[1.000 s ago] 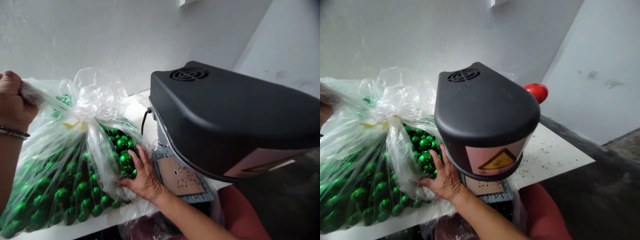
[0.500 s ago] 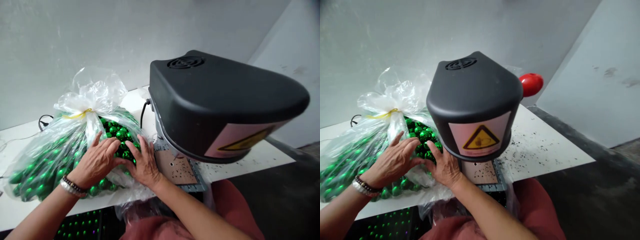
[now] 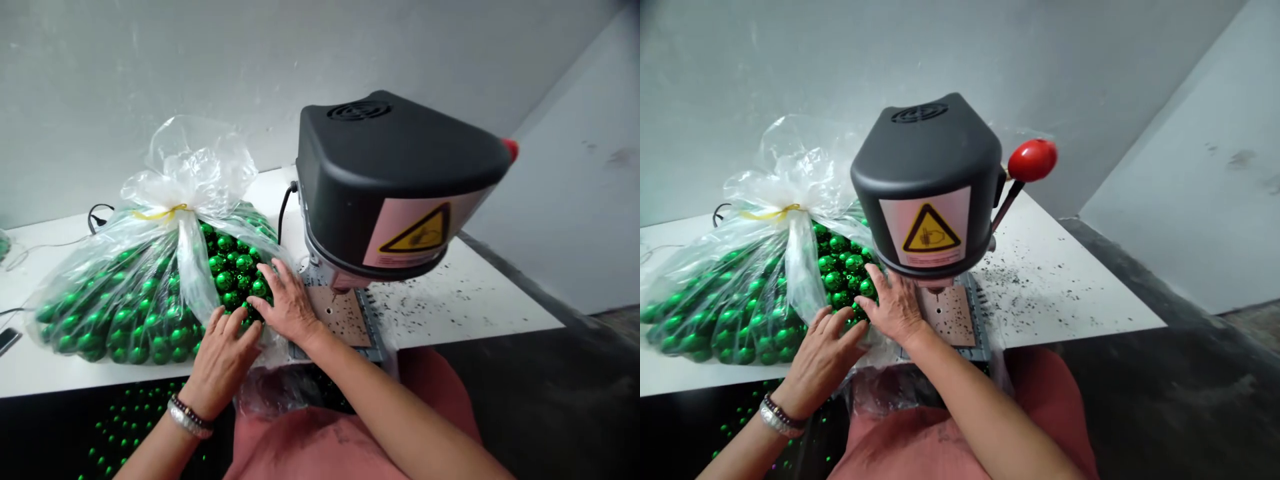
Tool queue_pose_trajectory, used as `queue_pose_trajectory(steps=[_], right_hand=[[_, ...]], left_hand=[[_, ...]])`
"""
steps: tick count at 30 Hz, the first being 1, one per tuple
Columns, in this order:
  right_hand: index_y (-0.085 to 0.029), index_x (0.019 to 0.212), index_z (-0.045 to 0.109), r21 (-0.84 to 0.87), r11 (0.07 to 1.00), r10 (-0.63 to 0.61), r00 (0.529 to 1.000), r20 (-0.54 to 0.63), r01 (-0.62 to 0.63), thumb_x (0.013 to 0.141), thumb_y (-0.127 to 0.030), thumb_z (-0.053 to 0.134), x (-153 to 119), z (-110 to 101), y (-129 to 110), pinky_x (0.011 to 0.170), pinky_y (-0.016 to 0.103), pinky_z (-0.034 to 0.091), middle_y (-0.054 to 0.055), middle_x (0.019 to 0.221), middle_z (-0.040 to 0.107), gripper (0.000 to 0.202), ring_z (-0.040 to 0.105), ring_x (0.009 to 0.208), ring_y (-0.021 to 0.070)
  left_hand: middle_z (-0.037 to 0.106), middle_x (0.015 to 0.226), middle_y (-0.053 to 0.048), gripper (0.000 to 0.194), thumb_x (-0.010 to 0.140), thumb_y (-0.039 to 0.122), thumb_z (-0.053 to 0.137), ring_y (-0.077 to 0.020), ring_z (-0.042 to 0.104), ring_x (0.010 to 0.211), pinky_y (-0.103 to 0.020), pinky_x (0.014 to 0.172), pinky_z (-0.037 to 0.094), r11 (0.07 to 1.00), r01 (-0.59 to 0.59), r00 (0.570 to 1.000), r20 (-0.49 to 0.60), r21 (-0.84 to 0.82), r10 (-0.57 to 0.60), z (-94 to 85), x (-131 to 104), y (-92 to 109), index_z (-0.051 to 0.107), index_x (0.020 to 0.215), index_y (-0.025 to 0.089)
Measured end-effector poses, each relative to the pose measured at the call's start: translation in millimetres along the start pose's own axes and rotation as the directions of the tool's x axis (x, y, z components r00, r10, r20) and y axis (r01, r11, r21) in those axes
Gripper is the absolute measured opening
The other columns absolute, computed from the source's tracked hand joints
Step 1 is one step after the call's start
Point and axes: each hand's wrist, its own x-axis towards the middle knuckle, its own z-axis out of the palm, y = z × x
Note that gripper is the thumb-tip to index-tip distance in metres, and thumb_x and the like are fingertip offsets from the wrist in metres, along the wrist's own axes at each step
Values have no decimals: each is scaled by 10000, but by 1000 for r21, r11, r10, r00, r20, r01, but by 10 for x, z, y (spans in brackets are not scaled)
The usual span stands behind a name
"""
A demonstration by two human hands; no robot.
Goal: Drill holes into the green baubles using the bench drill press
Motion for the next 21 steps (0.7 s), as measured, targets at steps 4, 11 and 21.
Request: queue_pose_trajectory(steps=[4,11,21], right_hand=[[-242,1212,520,58,997,-59,998,-11,60,824,-523,420,-53,-70,55,1026,443,364,93,1299,475,489,418,1237,247],[-147,1151,495,202,979,15,989,-146,15,853,-484,393,-11,-109,19,938,287,458,90,1114,596,462,546,1072,144],[-175,1089,519,276,936,-170,969,-181,216,792,-592,406,-830,-563,-60,892,327,481,88,988,633,524,574,1007,181]], left_hand=[[594,997,-62,196,818,209,518,-192,571,895,-452,980,379,998,24,999,34,-57,-22,-43,-53,45,595,993,253],[579,1088,-109,434,767,429,591,-263,523,1022,-515,977,383,975,131,988,-57,-181,-143,-103,1,183,536,1140,215],[567,1172,-99,441,837,149,483,-151,568,1063,-233,880,499,823,125,927,-229,-554,-296,-87,-267,721,432,1273,199]])
